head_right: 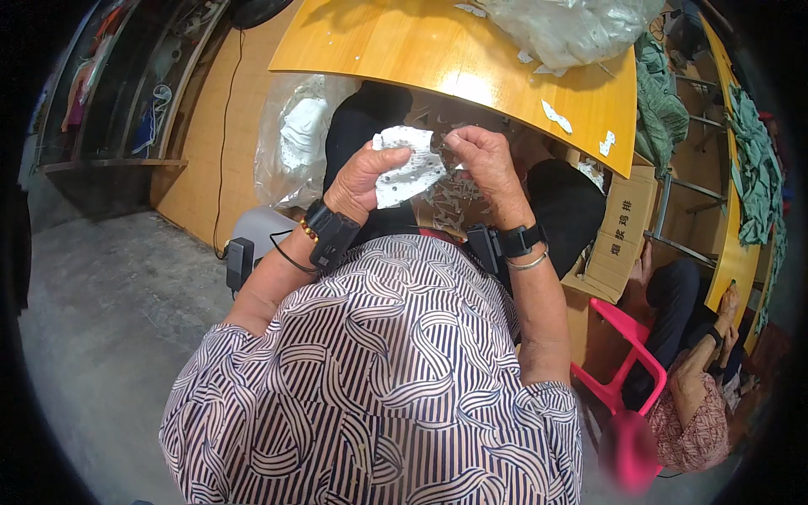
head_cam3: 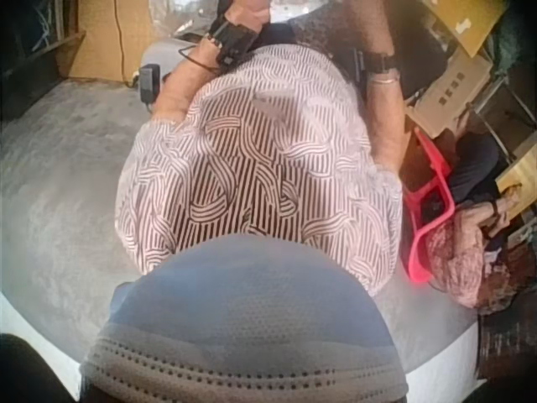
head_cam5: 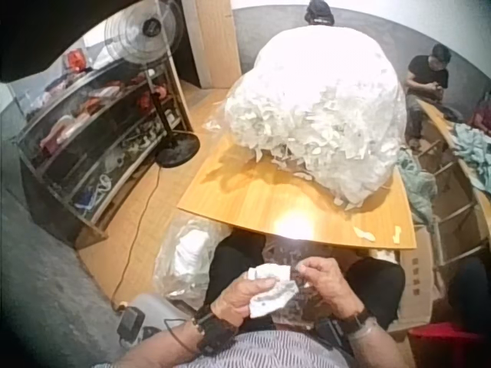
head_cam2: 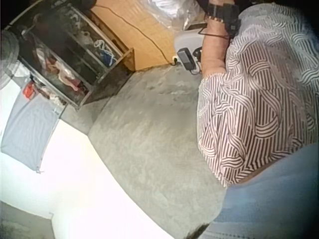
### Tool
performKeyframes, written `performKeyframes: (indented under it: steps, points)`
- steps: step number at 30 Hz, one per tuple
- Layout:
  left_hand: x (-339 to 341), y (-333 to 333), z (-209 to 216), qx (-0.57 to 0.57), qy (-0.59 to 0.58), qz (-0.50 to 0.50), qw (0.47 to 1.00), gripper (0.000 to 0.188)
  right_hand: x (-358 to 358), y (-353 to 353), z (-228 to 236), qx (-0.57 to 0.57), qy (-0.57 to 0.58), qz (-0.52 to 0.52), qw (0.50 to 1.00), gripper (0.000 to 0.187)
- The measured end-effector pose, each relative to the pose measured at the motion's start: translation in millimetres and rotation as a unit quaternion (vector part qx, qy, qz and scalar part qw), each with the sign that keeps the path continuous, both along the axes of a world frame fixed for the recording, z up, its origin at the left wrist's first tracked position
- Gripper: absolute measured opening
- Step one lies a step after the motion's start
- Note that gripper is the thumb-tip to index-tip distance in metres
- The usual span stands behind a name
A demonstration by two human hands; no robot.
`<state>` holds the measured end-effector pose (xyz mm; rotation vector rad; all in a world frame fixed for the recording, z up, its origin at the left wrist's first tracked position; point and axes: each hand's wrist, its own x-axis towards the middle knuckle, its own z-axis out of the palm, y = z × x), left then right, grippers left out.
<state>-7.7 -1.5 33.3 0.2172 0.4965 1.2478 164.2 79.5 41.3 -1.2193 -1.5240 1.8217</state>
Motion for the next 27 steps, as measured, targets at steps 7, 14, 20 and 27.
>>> performKeyframes:
  steps: [7, 14, 20, 27]
  points:
    - [-16.1, 2.3, -15.8, 0.003, -0.080, 0.046, 0.996, 0.040, 25.4, 9.0, -32.9, 0.310, -0.235, 0.030, 0.921, 0.021]
    - [-3.3, 8.6, -13.8, 0.008, -0.034, 0.065, 0.997, 0.040, -0.5, -4.8, 1.7, 0.056, 0.037, 0.084, 0.994, 0.041]
    - [3.3, 13.5, -6.2, 0.013, -0.034, 0.058, 0.998, 0.039, -15.0, 9.1, -6.1, -0.152, 0.235, 0.011, 0.960, 0.020]
    - [-15.2, 6.5, -22.6, 0.031, -0.039, 0.059, 0.997, 0.037, -7.0, 13.0, 0.1, -0.067, 0.145, 0.032, 0.987, 0.018]
